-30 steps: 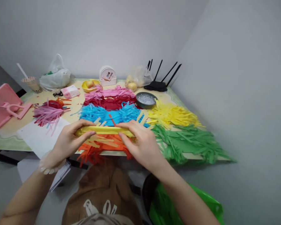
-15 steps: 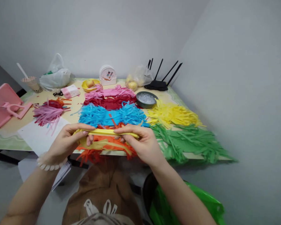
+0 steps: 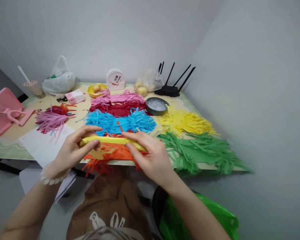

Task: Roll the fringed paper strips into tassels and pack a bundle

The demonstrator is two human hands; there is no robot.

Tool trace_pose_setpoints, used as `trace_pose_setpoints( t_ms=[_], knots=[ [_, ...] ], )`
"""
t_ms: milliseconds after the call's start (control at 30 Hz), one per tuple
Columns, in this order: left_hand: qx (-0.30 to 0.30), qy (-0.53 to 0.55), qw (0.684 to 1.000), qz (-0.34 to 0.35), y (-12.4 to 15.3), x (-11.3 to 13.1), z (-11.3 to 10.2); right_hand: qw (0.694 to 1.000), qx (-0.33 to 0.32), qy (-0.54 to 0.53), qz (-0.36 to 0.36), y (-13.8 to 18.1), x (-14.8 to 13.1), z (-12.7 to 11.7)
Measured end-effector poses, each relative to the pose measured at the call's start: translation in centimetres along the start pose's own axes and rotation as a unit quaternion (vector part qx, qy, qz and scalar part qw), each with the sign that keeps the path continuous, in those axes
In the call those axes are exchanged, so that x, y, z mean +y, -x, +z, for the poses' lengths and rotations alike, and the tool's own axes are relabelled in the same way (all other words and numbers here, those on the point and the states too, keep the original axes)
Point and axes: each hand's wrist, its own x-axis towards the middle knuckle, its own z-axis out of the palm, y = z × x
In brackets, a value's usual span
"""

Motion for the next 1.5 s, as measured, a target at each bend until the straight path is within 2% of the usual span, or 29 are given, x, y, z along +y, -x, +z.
trace_pose_setpoints(
  t_ms=[100, 167, 300, 400, 533, 767, 900, 967, 1100, 1167, 1233, 1300, 1367, 1433, 1500],
  knots=[
    [-0.014, -0.089, 0.996, 0.028, -0.2, -0.1, -0.2, 1.000, -0.003, 0.026, 0.003, 0.2, 0.0, -0.1],
    [-0.018, -0.085, 0.996, 0.030, -0.2, 0.0, -0.2, 0.999, -0.005, 0.022, 0.025, 0.2, 0.0, -0.1],
    [-0.047, 0.081, 0.995, -0.031, -0.1, 0.6, 0.2, 0.991, -0.025, -0.077, 0.103, 0.2, 0.1, -0.2],
    [-0.033, 0.181, 0.981, -0.067, 0.1, 0.8, 0.7, 0.977, -0.028, -0.160, 0.140, 0.2, 0.4, 0.1],
    [-0.024, 0.201, 0.976, -0.080, 0.2, 0.0, 0.9, 0.961, -0.029, -0.225, 0.160, 0.3, 1.2, 0.4],
    [-0.033, 0.288, 0.953, -0.088, 0.1, -1.5, 1.4, 0.939, -0.027, -0.316, 0.131, 0.0, 2.4, 1.0],
    [-0.017, 0.326, 0.939, -0.104, 0.3, -1.9, 1.7, 0.931, -0.011, -0.336, 0.145, 0.0, 2.4, 1.5],
    [-0.033, 0.291, 0.951, -0.100, 0.3, -1.9, 1.2, 0.947, -0.006, -0.298, 0.120, 0.0, 2.0, 1.4],
    [-0.085, 0.063, 0.994, -0.012, -0.1, -0.4, -0.7, 0.989, -0.033, -0.141, -0.019, -0.4, 0.8, 0.7],
    [-0.099, -0.008, 0.995, 0.033, -0.5, 0.6, -1.1, 0.990, -0.059, -0.095, -0.088, -0.6, 0.2, 0.4],
    [-0.148, -0.027, 0.988, 0.040, -1.0, 1.5, -0.9, 0.983, -0.085, -0.081, -0.138, -0.8, -0.1, 0.2],
    [-0.207, -0.025, 0.978, 0.027, -1.3, 1.7, -0.4, 0.978, -0.103, -0.076, -0.167, -0.8, -0.1, 0.1],
    [-0.230, -0.024, 0.973, 0.015, -1.4, 1.5, 0.0, 0.974, -0.111, -0.071, -0.186, -0.6, 0.0, -0.2],
    [-0.228, -0.044, 0.972, 0.019, -1.3, 1.0, 0.3, 0.972, -0.116, -0.065, -0.195, -0.4, 0.2, -0.6],
    [-0.202, -0.105, 0.972, 0.060, -1.1, 0.5, 0.3, 0.974, -0.132, -0.053, -0.177, -0.3, 0.3, -1.1]
  ],
)
